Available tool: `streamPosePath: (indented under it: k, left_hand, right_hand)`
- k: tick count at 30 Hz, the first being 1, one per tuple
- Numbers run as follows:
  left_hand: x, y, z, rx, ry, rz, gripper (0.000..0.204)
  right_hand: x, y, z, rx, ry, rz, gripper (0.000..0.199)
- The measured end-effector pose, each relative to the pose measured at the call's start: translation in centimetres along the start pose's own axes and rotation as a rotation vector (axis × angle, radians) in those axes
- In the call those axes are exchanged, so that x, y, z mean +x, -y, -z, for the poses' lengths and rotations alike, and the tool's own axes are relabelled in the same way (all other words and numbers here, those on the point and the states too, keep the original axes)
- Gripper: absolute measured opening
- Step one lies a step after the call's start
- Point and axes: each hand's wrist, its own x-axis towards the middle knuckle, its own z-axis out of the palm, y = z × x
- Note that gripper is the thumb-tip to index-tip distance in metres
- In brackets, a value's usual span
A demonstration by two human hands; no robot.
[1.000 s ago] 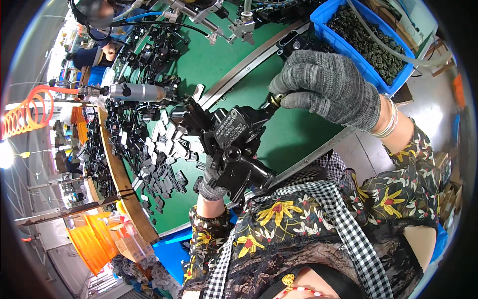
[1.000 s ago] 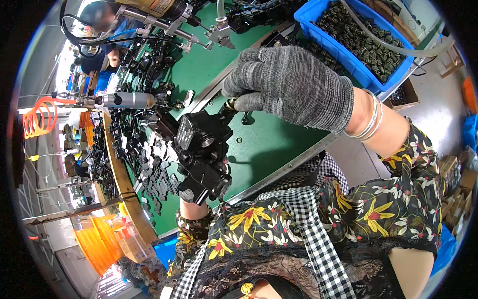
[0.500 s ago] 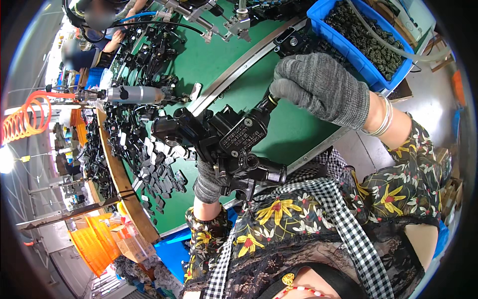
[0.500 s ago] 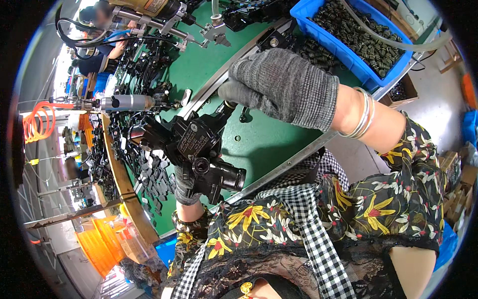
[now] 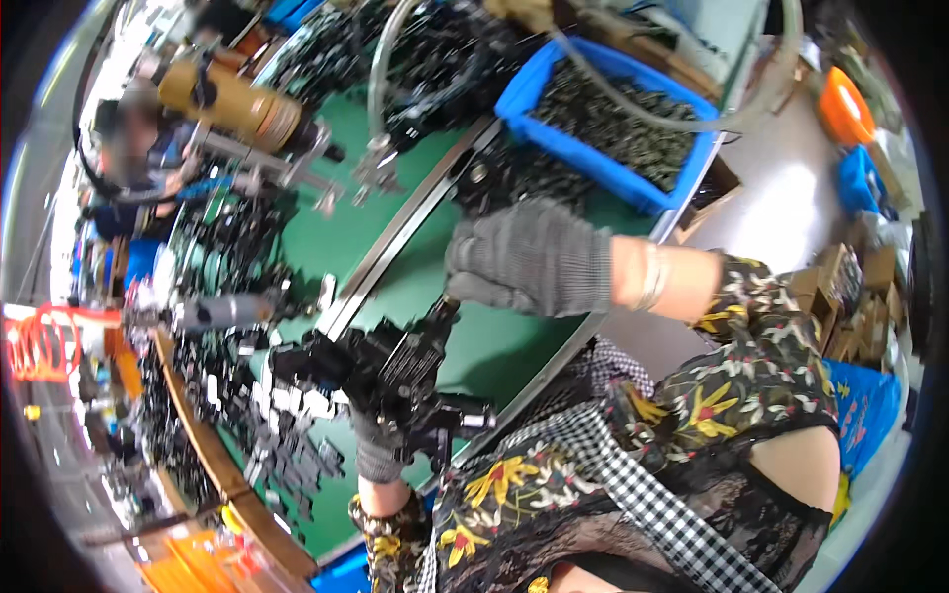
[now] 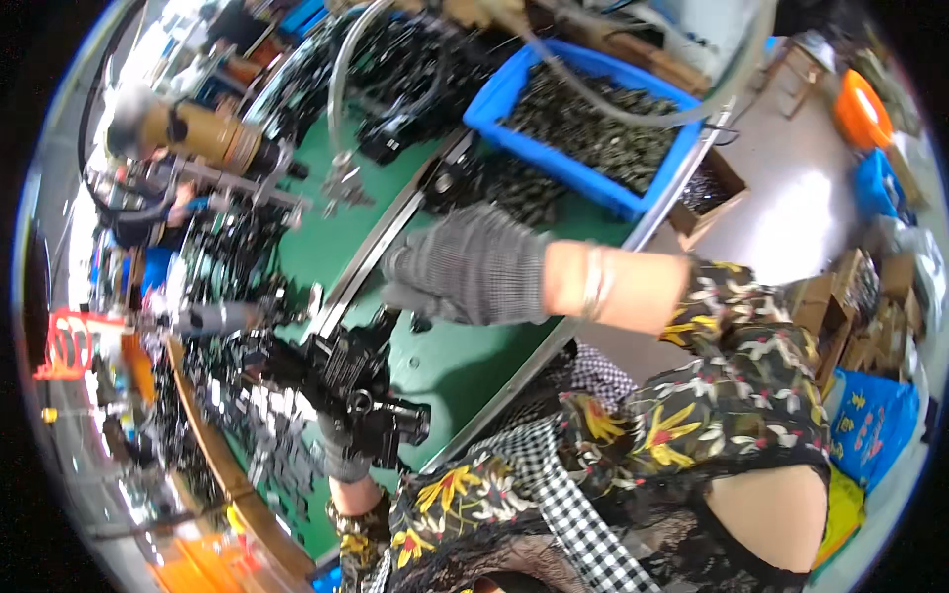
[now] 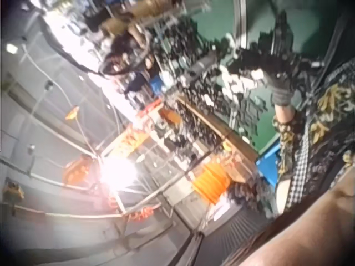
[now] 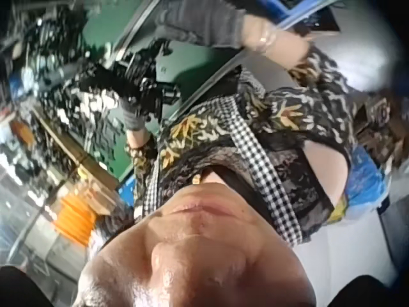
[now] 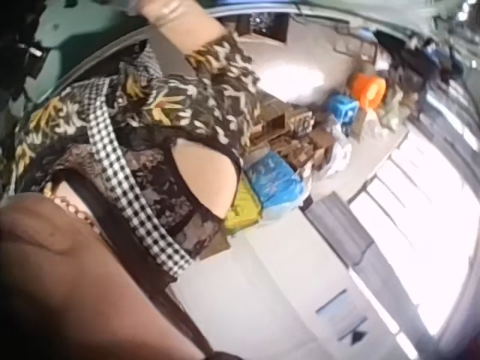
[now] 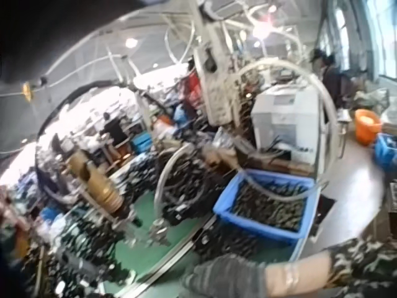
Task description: Assembling black plastic and metal components and using a pneumatic press machine to fasten them together.
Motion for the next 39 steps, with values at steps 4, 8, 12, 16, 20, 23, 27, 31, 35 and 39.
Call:
streamPosePath:
  k: [4,8,12,16,20,23,27,31,35,39]
  left_hand:
    - [-0.1,0.5,-2.2,0.392,-0.055,-0.16,0.064]
    - [0.8,0.8,-2.2,0.199,-0.037,-0.099,0.062]
    - [1.9,2.3,0.0,0.808,-0.096,-0.243,0.053]
    - [1.7,2.6,-2.1,0.51,-0.089,-0.146,0.051]
    - [1.3,2.0,-5.2,0.662,0.037,-0.211,0.055]
    - [1.1,1.9,-4.4,0.426,0.036,-0.161,0.055]
    - [0.7,2.1,-4.1,0.757,0.042,-0.263,0.049]
    - [0.4,2.1,-3.9,0.801,0.006,-0.302,0.048]
    - [0.5,2.3,-4.2,0.772,0.074,-0.342,0.047]
    - [0.1,2.2,-4.0,0.546,0.051,-0.249,0.051]
  right_hand:
    - [-0.4,-0.1,0.4,0.422,0.109,-0.223,0.027]
    - [-1.3,0.1,1.4,0.042,-0.083,-0.034,0.045]
    - [-1.5,-0.7,2.3,0.535,0.376,-0.558,0.03]
    - [-0.5,-9.5,4.2,-0.118,-0.165,-0.514,0.023]
    - [-1.2,-18.1,6.1,-0.667,0.171,-0.878,0.022]
    - [-1.1,-19.1,4.9,-0.832,0.164,-0.783,0.022]
    - [-0.2,-19.0,4.4,-0.839,0.196,-0.847,0.022]
    - [0.1,-19.4,5.4,-0.845,0.348,-0.71,0.017]
    - [-1.3,-19.7,6.5,-0.817,0.31,-0.771,0.019]
    - [-1.9,-20.0,7.7,-0.629,0.274,-0.761,0.023]
